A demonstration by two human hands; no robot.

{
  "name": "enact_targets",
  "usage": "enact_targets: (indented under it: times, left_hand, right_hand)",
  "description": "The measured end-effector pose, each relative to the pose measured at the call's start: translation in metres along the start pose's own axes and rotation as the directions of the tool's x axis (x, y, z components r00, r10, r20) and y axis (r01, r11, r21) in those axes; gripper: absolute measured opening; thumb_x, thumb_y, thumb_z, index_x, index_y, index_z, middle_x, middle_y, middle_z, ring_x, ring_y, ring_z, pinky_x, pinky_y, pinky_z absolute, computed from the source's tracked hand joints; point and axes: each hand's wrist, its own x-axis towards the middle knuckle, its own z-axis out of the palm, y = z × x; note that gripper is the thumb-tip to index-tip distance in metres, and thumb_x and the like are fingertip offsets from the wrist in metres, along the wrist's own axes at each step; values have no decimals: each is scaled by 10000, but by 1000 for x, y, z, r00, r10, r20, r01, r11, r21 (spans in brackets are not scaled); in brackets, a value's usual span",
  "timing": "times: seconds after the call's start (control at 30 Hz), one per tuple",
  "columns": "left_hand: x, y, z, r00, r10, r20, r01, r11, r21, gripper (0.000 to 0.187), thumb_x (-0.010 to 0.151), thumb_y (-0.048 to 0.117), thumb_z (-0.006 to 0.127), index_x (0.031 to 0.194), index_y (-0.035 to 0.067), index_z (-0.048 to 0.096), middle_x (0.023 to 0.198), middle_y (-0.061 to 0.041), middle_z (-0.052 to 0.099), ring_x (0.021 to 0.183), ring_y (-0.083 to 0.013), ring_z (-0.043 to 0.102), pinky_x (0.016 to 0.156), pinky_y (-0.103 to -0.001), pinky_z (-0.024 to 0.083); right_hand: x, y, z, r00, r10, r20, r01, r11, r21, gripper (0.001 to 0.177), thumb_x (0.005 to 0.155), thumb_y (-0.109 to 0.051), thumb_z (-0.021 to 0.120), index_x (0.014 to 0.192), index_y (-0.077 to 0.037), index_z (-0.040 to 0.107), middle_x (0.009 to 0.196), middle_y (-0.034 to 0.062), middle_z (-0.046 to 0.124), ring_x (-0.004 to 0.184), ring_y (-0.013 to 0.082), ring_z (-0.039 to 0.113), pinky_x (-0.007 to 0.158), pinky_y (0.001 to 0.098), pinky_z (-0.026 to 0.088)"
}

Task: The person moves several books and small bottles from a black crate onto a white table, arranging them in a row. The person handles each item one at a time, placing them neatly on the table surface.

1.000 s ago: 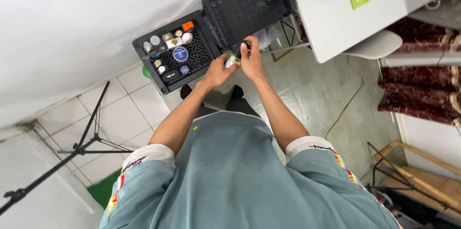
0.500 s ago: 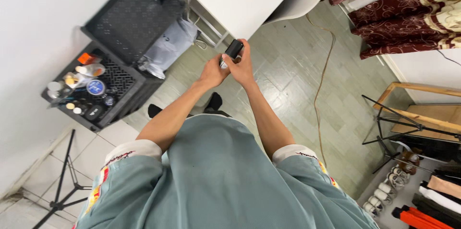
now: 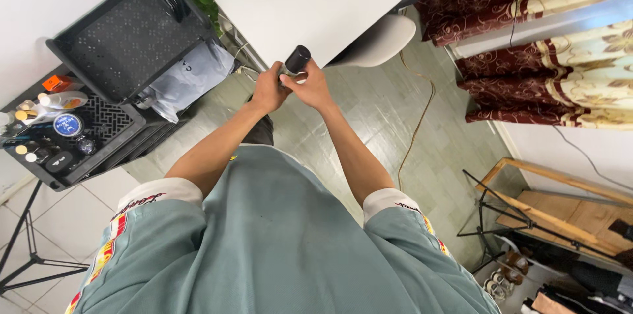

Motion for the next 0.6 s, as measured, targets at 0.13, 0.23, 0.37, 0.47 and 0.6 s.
enact_targets:
  times: [0.13,0.23,0.37,0.47,0.6]
  left_hand:
    - [47,-19,-11,990,16,-138,-13,1000,22,559,798,117,880,1209,-11,524,1043,-281,682,972,-469,661,790,-500,525]
    - [81,-26,-17,974,-88,-209,95,995,25,558,819,141,875,1244,13,538,1050,-265,691,997,-461,665,826,-502,520]
    - [120,-42,-26,894,-224,-389,206,975,-88,652,703,140,872,1244,21,529,1094,-238,692,957,-415,695,810,-469,544]
    - [125,-58,-25,826,-435,-357,363,897,-252,690,692,193,850,1257,-1,505,1090,-203,701,894,-324,732,799,-426,563]
    - [131,-76,-40,702,-695,-155,630,708,-319,479,843,302,770,1178,9,596,880,-137,766,789,-238,748,807,-375,567]
  right_hand:
    - [67,-15,-1,998,-1,68,8,995,-100,433,762,-239,910,1066,-30,683,933,61,760,826,158,747,754,298,618]
    - [117,-35,-4,990,-7,142,39,974,-225,476,714,-228,913,1079,-42,671,903,77,747,772,167,728,714,299,602]
    - [183,-53,-1,950,-59,306,163,930,-329,494,686,-197,918,1093,-78,665,891,94,746,747,185,733,709,311,592]
    - [219,-47,6,904,-102,415,252,912,-324,503,681,-148,917,1098,-91,643,908,86,743,779,215,734,699,332,586]
    - [277,-31,25,801,-353,483,528,797,-293,541,613,-58,949,1056,-86,639,947,121,734,889,317,714,767,399,565]
